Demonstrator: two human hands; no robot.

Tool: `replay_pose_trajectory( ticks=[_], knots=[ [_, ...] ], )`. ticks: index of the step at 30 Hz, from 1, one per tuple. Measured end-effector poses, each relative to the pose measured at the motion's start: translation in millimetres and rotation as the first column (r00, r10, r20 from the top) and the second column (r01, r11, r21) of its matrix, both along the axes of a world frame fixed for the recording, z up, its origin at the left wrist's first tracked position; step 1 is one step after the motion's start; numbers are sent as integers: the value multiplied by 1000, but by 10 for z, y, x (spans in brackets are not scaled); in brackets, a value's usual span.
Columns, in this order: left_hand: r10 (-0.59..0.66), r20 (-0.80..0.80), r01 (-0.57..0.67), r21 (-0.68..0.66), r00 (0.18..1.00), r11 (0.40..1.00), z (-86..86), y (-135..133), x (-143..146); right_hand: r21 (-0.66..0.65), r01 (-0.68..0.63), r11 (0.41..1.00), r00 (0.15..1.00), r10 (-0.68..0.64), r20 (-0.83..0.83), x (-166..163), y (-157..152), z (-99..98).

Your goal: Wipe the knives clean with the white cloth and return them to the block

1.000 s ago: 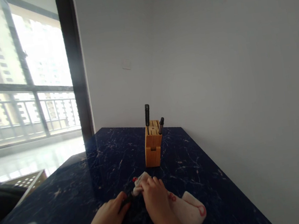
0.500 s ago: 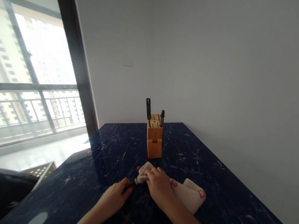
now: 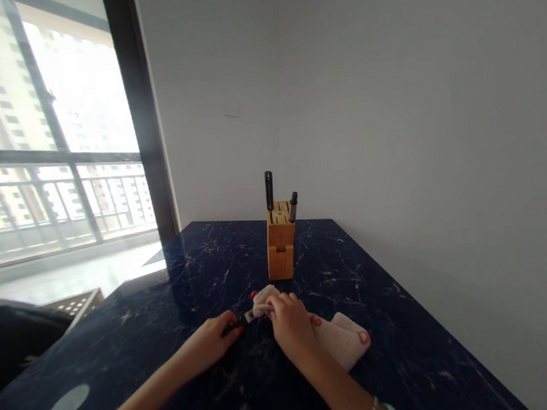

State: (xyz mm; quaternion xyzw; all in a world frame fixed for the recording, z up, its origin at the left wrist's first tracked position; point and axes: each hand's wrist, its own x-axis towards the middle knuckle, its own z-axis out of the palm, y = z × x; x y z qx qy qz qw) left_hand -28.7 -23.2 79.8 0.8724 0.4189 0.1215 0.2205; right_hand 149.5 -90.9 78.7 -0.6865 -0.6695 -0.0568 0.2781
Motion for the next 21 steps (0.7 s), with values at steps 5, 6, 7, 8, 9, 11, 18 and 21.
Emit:
replay_pose_trajectory(
  ticks=[5,6,7,8,9,11,18,21],
  knots=[
    [18,1,-18,-17,1000,1000,-32,35,2,11,5,1000,1000,-5,8,10,3,-6],
    [13,7,-13,-15,1000,1000,-39,45,2,8,6,1000,1000,-6,18,8,1,-3],
    [4,15,-4,-10,1000,1000,-44,56,2,4,7,1000,1000,-7,27,4,-1,2],
    [-9,22,9,-4,1000,1000,-46,66,2,-1,6,1000,999,-6,37,0,-4,6],
    [-23,28,23,1,999,1000,-45,76,2,-5,4,1000,999,-3,47,-3,-6,9],
    [-40,33,40,-2,999,999,-36,93,-1,-12,2,1000,998,-1,68,-6,-6,9],
    [-63,59,65,-38,996,997,-22,131,-26,5,29,1000,996,-29,82,15,37,-28],
    [-68,74,72,-49,995,996,-46,149,-35,6,33,999,996,-33,84,20,44,-32]
  ],
)
